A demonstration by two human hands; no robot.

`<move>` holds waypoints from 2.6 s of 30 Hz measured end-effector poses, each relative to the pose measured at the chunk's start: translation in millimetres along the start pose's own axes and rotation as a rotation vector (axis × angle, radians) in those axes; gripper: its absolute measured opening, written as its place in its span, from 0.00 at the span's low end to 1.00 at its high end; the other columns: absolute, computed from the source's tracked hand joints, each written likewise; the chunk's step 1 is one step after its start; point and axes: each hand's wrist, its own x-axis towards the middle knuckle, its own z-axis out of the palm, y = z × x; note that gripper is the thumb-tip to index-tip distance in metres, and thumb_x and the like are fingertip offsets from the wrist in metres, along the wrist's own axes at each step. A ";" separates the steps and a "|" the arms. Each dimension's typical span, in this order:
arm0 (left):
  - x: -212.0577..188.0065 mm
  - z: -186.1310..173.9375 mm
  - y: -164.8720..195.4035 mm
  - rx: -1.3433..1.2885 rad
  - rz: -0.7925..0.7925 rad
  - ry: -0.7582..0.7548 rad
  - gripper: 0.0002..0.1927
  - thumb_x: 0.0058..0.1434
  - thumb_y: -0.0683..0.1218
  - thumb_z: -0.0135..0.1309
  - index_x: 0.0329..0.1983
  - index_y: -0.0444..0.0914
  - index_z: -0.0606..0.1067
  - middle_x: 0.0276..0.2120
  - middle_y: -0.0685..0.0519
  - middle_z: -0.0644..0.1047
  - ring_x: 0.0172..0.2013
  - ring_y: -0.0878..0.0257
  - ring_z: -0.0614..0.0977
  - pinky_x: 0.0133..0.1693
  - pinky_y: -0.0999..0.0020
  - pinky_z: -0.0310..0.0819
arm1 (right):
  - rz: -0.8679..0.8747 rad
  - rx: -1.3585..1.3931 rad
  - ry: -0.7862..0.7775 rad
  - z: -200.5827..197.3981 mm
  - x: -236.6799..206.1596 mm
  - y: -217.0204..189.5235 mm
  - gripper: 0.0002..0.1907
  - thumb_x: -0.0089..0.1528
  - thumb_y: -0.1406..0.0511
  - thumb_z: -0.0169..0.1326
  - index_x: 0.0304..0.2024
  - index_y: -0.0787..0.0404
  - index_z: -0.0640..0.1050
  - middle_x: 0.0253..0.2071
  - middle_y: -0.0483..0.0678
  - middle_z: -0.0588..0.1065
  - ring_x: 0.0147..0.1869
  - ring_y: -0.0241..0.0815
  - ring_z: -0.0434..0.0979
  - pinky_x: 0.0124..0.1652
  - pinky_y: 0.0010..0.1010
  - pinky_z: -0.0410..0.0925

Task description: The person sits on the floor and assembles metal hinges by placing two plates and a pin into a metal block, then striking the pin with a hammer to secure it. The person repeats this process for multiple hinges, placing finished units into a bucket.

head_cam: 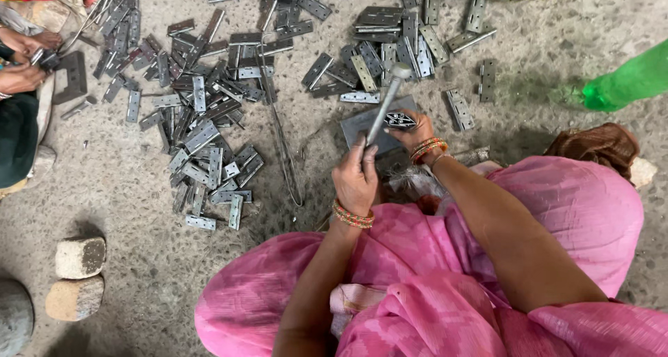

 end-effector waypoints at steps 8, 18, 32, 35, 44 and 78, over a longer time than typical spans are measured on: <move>0.1 9.4 -14.0 0.361 -0.245 -0.288 0.13 0.66 0.52 0.57 0.49 0.43 0.81 0.23 0.40 0.80 0.25 0.41 0.82 0.27 0.48 0.74 | 0.117 0.072 0.014 -0.8 2.3 -9.2 0.24 0.54 0.73 0.69 0.53 0.63 0.81 0.42 0.42 0.82 0.42 0.28 0.77 0.43 0.25 0.74; 3.6 -0.1 -24.1 0.278 -0.278 -0.279 0.13 0.71 0.52 0.50 0.52 0.42 0.78 0.22 0.43 0.79 0.20 0.49 0.81 0.22 0.55 0.71 | 0.171 0.267 -0.056 -0.5 5.3 -5.7 0.25 0.53 0.71 0.68 0.52 0.61 0.79 0.44 0.40 0.83 0.46 0.27 0.81 0.47 0.23 0.76; -11.1 14.3 -20.7 0.175 -0.145 -0.146 0.14 0.69 0.53 0.53 0.54 0.44 0.77 0.28 0.41 0.81 0.29 0.40 0.82 0.31 0.46 0.75 | 0.030 0.066 -0.076 -8.6 0.0 5.8 0.19 0.56 0.72 0.67 0.50 0.62 0.81 0.41 0.43 0.83 0.43 0.29 0.80 0.44 0.26 0.74; -10.8 26.1 -31.0 0.294 -0.298 -0.289 0.14 0.67 0.55 0.55 0.50 0.46 0.79 0.28 0.39 0.81 0.31 0.38 0.82 0.32 0.45 0.75 | -0.010 -0.158 -0.045 -12.3 3.5 6.9 0.21 0.54 0.71 0.70 0.49 0.65 0.80 0.39 0.46 0.82 0.40 0.32 0.81 0.42 0.28 0.74; -9.2 10.2 -91.5 0.238 -0.570 -0.038 0.14 0.68 0.55 0.52 0.46 0.42 0.79 0.34 0.37 0.80 0.38 0.35 0.81 0.38 0.42 0.75 | 0.007 0.051 -0.062 -10.7 3.1 1.7 0.21 0.55 0.71 0.69 0.51 0.65 0.80 0.44 0.46 0.83 0.45 0.31 0.82 0.47 0.24 0.75; 2.2 -10.4 -77.3 -0.186 -0.547 -0.208 0.17 0.60 0.53 0.62 0.50 0.41 0.82 0.42 0.47 0.85 0.40 0.59 0.87 0.45 0.65 0.80 | 0.586 0.680 -0.001 -42.9 33.2 -36.9 0.11 0.59 0.59 0.62 0.42 0.54 0.80 0.37 0.42 0.78 0.38 0.40 0.79 0.43 0.35 0.74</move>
